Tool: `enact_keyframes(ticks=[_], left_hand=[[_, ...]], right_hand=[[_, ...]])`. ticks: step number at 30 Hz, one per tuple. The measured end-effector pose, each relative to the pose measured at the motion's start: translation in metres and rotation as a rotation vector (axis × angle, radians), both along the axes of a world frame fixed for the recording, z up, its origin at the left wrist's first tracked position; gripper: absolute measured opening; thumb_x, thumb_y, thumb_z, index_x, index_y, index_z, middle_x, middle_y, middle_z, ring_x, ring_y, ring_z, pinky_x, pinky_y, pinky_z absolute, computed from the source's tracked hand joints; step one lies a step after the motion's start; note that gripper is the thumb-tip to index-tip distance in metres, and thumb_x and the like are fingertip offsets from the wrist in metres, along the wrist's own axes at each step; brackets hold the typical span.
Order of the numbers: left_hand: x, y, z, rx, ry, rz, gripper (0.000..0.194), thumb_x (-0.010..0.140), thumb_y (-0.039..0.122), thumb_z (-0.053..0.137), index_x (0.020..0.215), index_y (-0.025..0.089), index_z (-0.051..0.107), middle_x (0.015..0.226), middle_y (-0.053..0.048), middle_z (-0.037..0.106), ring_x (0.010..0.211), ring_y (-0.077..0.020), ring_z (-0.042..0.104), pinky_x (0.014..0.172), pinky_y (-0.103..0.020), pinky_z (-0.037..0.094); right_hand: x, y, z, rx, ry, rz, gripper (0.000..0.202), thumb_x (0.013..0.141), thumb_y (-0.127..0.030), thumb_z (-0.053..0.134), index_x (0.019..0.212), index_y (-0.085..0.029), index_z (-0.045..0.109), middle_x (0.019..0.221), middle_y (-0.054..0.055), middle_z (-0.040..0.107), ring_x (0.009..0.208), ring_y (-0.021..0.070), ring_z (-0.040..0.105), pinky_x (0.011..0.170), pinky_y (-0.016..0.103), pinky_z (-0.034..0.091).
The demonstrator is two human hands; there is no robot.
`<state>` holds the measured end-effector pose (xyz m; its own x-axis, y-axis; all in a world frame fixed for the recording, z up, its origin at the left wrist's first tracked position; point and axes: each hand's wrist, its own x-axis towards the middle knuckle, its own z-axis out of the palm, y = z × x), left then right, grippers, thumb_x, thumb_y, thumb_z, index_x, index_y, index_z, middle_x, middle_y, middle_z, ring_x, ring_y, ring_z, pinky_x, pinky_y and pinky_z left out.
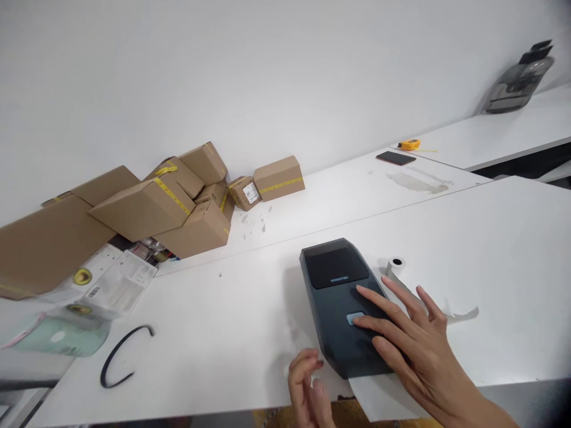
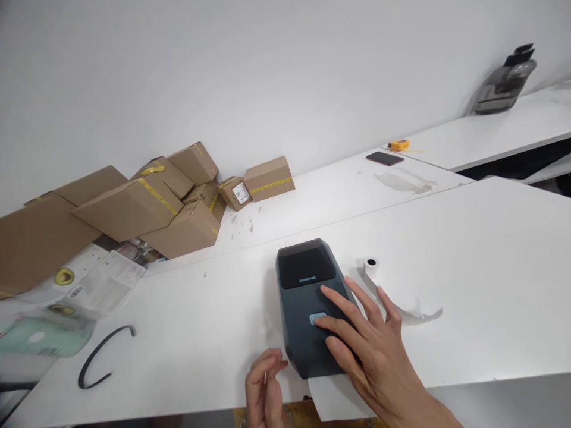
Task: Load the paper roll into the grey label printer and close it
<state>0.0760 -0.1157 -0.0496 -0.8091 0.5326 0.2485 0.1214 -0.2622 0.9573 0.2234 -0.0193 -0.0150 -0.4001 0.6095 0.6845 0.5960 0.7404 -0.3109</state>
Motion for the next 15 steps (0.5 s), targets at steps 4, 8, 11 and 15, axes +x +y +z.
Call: enact_keyframes(ticks=[4, 8, 11, 15], left_hand=[[0.013, 0.008, 0.006, -0.075, 0.009, -0.105, 0.043, 0.095, 0.046, 0.053, 0.129, 0.021, 0.061, 0.144, -0.012, 0.057, 0.136, -0.0285, 0.051, 0.106, -0.036, 0.047], [0.016, 0.006, 0.009, -0.122, 0.018, -0.179, 0.052, 0.098, 0.048, 0.046, 0.141, 0.021, 0.052, 0.154, -0.013, 0.049, 0.147, -0.0305, 0.039, 0.114, -0.038, 0.043], [0.017, 0.005, 0.014, -0.15, -0.041, -0.191, 0.052, 0.097, 0.047, 0.047, 0.143, 0.022, 0.049, 0.152, -0.014, 0.051, 0.146, -0.0299, 0.041, 0.114, -0.038, 0.043], [0.023, 0.008, 0.011, -0.146, -0.11, -0.187, 0.056, 0.099, 0.046, 0.044, 0.149, 0.022, 0.038, 0.157, -0.014, 0.045, 0.147, -0.0271, 0.039, 0.111, -0.035, 0.045]], right_hand=[[0.004, -0.009, -0.011, -0.085, 0.036, 0.007, 0.03, 0.099, -0.034, 0.049, 0.124, -0.038, 0.065, 0.151, -0.005, 0.053, 0.149, 0.0284, 0.031, 0.123, 0.053, 0.009], [0.014, -0.022, -0.033, -0.332, 0.261, 0.022, 0.046, 0.102, -0.045, 0.036, 0.147, -0.039, 0.046, 0.165, -0.003, 0.032, 0.151, 0.0301, 0.03, 0.111, 0.05, 0.041], [0.02, -0.026, -0.053, -0.513, 0.441, -0.064, 0.056, 0.102, -0.048, 0.028, 0.157, -0.038, 0.029, 0.166, -0.003, 0.03, 0.151, 0.0295, 0.031, 0.111, 0.048, 0.046], [0.022, -0.028, -0.08, -0.612, 0.463, -0.094, 0.062, 0.1, -0.052, 0.032, 0.16, -0.036, 0.024, 0.165, -0.004, 0.031, 0.151, 0.0311, 0.031, 0.113, 0.047, 0.045]])
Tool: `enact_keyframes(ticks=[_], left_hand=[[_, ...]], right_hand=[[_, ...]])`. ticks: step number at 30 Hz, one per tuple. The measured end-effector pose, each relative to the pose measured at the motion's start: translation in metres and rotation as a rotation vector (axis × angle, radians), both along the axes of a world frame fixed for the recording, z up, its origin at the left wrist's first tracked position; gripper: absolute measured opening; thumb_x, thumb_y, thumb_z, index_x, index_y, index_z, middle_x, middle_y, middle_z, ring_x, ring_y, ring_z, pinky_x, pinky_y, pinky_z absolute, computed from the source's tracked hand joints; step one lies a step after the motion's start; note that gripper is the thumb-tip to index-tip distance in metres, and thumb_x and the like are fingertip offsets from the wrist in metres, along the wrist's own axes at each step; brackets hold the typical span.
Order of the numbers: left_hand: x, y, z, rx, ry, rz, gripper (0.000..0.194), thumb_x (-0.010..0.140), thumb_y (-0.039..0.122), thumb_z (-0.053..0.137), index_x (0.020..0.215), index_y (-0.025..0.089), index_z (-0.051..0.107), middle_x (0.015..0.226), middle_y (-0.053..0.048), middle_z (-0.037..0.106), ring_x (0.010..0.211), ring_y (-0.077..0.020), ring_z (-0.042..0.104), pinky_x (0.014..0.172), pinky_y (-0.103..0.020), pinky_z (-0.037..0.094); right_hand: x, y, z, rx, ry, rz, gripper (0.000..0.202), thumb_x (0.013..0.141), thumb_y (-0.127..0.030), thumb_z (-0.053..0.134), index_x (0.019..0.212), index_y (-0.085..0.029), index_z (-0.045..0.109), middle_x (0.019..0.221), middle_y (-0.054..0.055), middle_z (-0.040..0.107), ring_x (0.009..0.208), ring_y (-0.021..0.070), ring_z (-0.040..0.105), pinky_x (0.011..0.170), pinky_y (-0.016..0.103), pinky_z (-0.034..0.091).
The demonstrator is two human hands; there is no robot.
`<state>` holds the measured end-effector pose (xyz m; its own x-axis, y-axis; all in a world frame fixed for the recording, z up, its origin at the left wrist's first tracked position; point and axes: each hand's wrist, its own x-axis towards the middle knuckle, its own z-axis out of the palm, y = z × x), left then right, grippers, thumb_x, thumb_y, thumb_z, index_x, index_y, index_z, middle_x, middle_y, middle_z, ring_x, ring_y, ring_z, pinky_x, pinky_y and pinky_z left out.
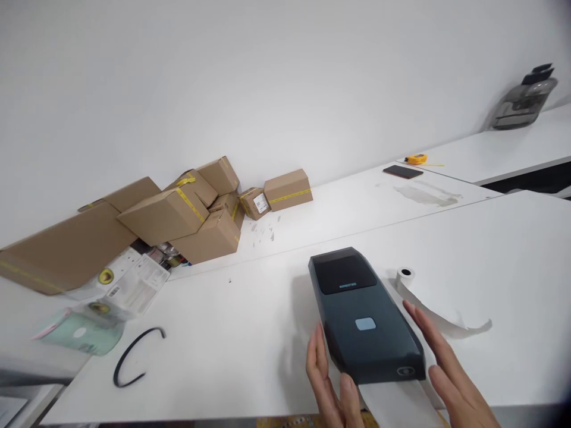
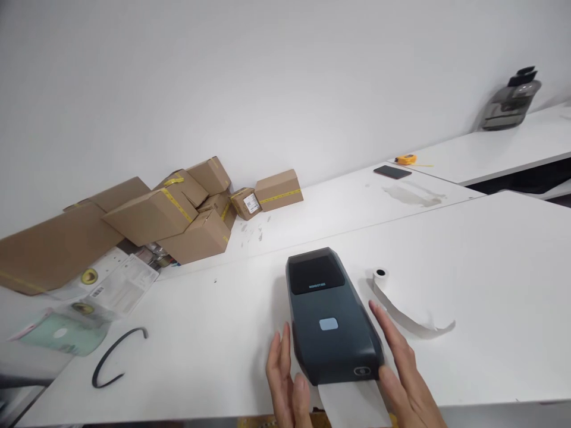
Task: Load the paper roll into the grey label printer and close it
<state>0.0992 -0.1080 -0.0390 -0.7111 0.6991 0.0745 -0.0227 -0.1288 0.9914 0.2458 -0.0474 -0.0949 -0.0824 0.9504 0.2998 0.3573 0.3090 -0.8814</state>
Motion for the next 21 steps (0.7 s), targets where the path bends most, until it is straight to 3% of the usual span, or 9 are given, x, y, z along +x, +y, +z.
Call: enact_keyframes(ticks=[5, 9, 13, 17, 19, 21], left_hand=[[0.0, 0.002, -0.018, 0.007, -0.018, 0.005, 0.054, 0.098, 0.047, 0.044, 0.144, 0.019, 0.043, 0.156, -0.015, 0.046, 0.15, -0.0283, 0.034, 0.116, -0.037, 0.039], [-0.008, 0.001, -0.015, 0.041, -0.019, 0.026, 0.053, 0.095, 0.055, 0.048, 0.136, 0.022, 0.051, 0.149, -0.013, 0.055, 0.15, -0.0313, 0.034, 0.118, -0.043, 0.037], [-0.025, 0.016, 0.018, 0.105, 0.039, 0.04, 0.059, 0.091, 0.057, 0.053, 0.137, 0.02, 0.052, 0.143, -0.015, 0.06, 0.149, -0.0324, 0.035, 0.122, -0.047, 0.028], [-0.057, 0.066, 0.051, 0.232, 0.147, -0.009, 0.049, 0.093, 0.051, 0.055, 0.13, 0.019, 0.053, 0.125, -0.016, 0.07, 0.126, -0.0288, 0.062, 0.11, -0.046, 0.042], [-0.071, 0.096, 0.053, 0.217, 0.143, -0.005, 0.042, 0.094, 0.048, 0.055, 0.126, 0.021, 0.054, 0.118, -0.013, 0.072, 0.117, -0.0242, 0.066, 0.106, -0.043, 0.045], [-0.08, 0.121, 0.046, 0.099, 0.135, -0.108, 0.037, 0.092, 0.042, 0.058, 0.122, 0.021, 0.057, 0.122, -0.012, 0.07, 0.121, -0.0229, 0.063, 0.106, -0.04, 0.045]], right_hand=[[-0.005, -0.007, -0.015, -0.027, 0.026, 0.011, 0.062, 0.1, -0.054, 0.029, 0.159, -0.035, 0.028, 0.164, -0.004, 0.034, 0.15, 0.0329, 0.032, 0.109, 0.048, 0.049], [-0.011, -0.009, -0.001, 0.007, 0.082, 0.013, 0.067, 0.098, -0.062, 0.025, 0.158, -0.034, 0.028, 0.163, -0.002, 0.036, 0.145, 0.0362, 0.04, 0.105, 0.051, 0.051], [-0.016, 0.008, 0.047, 0.209, -0.007, 0.013, 0.063, 0.099, -0.056, 0.027, 0.158, -0.034, 0.03, 0.165, 0.0, 0.033, 0.149, 0.0385, 0.033, 0.12, 0.057, 0.031], [-0.032, 0.061, 0.11, 0.552, -0.087, 0.071, 0.058, 0.1, -0.042, 0.041, 0.157, -0.034, 0.029, 0.164, 0.004, 0.032, 0.147, 0.0356, 0.035, 0.117, 0.054, 0.035], [-0.047, 0.094, 0.135, 0.701, -0.035, 0.056, 0.055, 0.1, -0.039, 0.045, 0.153, -0.032, 0.033, 0.159, 0.009, 0.037, 0.145, 0.035, 0.038, 0.114, 0.055, 0.039], [-0.063, 0.126, 0.152, 0.765, 0.022, 0.007, 0.05, 0.1, -0.036, 0.045, 0.149, -0.031, 0.038, 0.149, 0.012, 0.048, 0.137, 0.0321, 0.048, 0.11, 0.053, 0.044]])
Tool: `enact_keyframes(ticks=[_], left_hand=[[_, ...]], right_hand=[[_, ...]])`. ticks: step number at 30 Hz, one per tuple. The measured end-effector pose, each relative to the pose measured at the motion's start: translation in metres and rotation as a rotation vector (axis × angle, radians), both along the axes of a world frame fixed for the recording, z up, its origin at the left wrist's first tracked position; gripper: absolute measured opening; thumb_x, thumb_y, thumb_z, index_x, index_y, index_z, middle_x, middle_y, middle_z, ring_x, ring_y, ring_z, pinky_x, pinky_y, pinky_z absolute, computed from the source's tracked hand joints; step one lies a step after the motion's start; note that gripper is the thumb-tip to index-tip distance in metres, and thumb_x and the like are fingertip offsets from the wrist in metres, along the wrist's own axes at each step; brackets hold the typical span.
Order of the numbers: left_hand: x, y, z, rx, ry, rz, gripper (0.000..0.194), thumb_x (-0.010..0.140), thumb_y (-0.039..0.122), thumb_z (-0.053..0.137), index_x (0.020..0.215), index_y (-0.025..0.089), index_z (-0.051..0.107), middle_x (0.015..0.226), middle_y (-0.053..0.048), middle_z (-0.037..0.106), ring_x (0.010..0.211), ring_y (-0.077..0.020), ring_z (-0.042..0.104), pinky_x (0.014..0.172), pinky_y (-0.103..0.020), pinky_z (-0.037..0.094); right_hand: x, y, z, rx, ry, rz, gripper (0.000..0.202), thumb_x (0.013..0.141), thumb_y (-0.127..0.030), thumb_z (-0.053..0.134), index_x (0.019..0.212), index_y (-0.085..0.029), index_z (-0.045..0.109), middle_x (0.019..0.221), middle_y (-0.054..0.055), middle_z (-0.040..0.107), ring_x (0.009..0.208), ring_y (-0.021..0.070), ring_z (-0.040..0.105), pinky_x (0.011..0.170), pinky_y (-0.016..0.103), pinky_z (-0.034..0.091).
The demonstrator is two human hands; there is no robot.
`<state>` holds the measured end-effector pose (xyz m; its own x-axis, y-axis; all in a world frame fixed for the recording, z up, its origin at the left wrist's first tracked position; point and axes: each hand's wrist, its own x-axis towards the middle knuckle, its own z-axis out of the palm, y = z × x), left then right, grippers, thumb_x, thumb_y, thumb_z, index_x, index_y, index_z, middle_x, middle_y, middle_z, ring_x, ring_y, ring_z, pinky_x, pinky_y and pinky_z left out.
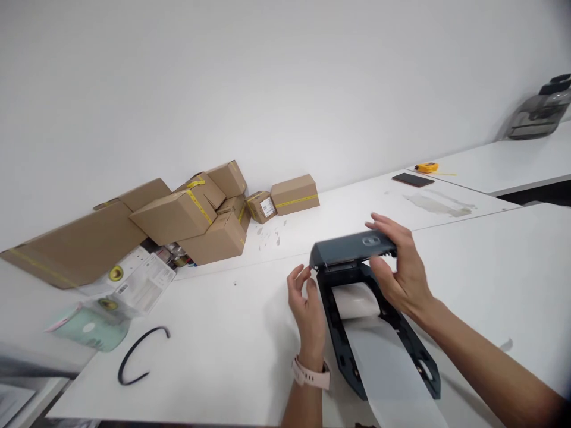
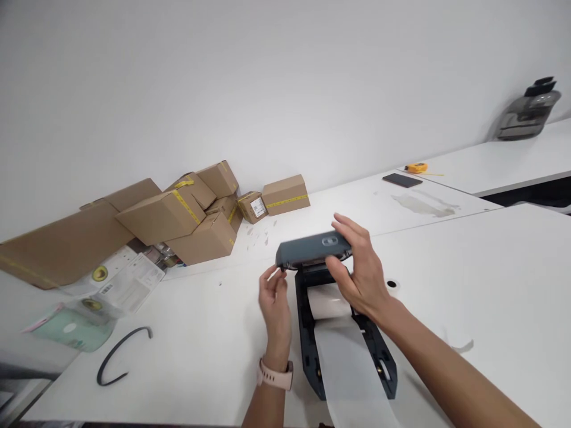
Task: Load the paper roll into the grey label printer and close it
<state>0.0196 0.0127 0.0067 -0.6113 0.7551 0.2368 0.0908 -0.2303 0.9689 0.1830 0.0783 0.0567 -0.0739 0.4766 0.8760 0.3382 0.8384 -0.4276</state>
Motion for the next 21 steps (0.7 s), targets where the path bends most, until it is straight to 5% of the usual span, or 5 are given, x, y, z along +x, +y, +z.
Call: enact_keyframes(ticks=[4, 7, 10, 16, 21], left_hand=[[0.0, 0.017, -0.022, -0.172, 0.037, -0.162, 0.037, 0.087, 0.033, 0.063, 0.121, 0.019, 0.061, 0.13, -0.012, 0.066, 0.123, -0.0236, 0.06, 0.103, -0.036, 0.045], [0.003, 0.012, -0.027, -0.19, 0.045, -0.198, 0.042, 0.089, 0.036, 0.062, 0.126, 0.017, 0.059, 0.131, -0.014, 0.065, 0.122, -0.0236, 0.06, 0.103, -0.035, 0.045], [0.004, 0.008, -0.025, -0.174, 0.053, -0.206, 0.044, 0.09, 0.039, 0.061, 0.128, 0.017, 0.056, 0.133, -0.014, 0.064, 0.124, -0.0232, 0.06, 0.102, -0.034, 0.046], [0.003, 0.009, -0.025, -0.13, 0.037, -0.212, 0.045, 0.093, 0.039, 0.059, 0.131, 0.018, 0.05, 0.135, -0.016, 0.064, 0.122, -0.023, 0.062, 0.102, -0.035, 0.046], [0.004, 0.008, -0.022, -0.184, 0.225, -0.194, 0.053, 0.098, 0.032, 0.046, 0.149, 0.019, 0.036, 0.143, -0.017, 0.059, 0.13, -0.0254, 0.058, 0.106, -0.039, 0.044]], right_hand=[[-0.021, 0.051, 0.017, -0.143, 0.034, -0.047, 0.049, 0.101, -0.04, 0.043, 0.148, -0.027, 0.037, 0.142, 0.013, 0.054, 0.128, 0.0288, 0.055, 0.105, 0.05, 0.048], [-0.025, 0.073, 0.021, -0.212, -0.12, -0.104, 0.064, 0.1, -0.045, 0.044, 0.156, -0.023, 0.022, 0.158, 0.018, 0.036, 0.142, 0.0342, 0.043, 0.108, 0.056, 0.043], [-0.022, 0.072, 0.017, -0.038, -0.293, -0.237, 0.067, 0.098, -0.041, 0.05, 0.156, -0.018, 0.024, 0.166, 0.021, 0.018, 0.15, 0.041, 0.026, 0.113, 0.064, 0.033], [-0.008, 0.027, -0.021, 0.164, -0.553, -0.009, 0.021, 0.097, -0.024, 0.052, 0.113, -0.023, 0.065, 0.119, 0.01, 0.071, 0.116, 0.0274, 0.062, 0.104, 0.05, 0.044], [-0.002, 0.011, -0.052, -0.128, -0.907, 0.22, 0.042, 0.087, -0.033, 0.063, 0.128, -0.023, 0.063, 0.114, 0.011, 0.073, 0.103, 0.0306, 0.067, 0.088, 0.047, 0.05]])
